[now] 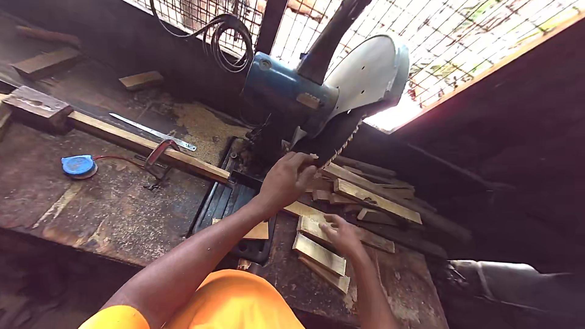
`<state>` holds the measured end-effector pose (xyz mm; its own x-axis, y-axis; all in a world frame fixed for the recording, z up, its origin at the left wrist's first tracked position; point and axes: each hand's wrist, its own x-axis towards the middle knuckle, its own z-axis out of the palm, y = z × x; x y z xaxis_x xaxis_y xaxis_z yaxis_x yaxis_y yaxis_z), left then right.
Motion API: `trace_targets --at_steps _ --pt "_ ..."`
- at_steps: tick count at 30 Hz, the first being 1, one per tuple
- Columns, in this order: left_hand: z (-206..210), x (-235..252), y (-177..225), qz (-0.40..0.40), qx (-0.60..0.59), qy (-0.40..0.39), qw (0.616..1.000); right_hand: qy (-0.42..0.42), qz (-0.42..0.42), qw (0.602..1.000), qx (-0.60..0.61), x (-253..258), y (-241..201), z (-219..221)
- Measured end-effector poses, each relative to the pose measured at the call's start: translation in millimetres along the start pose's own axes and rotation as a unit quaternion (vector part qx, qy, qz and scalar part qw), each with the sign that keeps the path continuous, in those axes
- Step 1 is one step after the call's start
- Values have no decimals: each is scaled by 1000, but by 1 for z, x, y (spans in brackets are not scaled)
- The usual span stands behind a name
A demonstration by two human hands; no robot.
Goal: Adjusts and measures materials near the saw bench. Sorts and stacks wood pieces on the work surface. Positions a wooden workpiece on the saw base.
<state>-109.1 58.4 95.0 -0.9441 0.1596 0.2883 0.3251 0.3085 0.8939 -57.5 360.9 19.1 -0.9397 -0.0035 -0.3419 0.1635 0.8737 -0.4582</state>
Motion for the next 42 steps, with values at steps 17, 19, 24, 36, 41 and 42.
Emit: trace_targets --at_steps 17,19,24,36,41,42 --pt "40 -6 -30 -54 10 23 998 22 113 989 -88 -94 62 39" --pt "51 -36 -43 -87 15 -23 996 58 112 989 -74 -101 71 49" --pt "88 -62 -62 -21 68 -269 961 127 87 987 -55 -111 69 67" --pt "204 -8 -48 100 239 -443 858 98 92 989 -65 -135 114 51" --pt "232 -18 -49 112 299 -422 849 73 95 986 -117 -115 74 60" --pt "233 -19 -47 102 300 -419 851 69 105 985 -117 -112 71 60"
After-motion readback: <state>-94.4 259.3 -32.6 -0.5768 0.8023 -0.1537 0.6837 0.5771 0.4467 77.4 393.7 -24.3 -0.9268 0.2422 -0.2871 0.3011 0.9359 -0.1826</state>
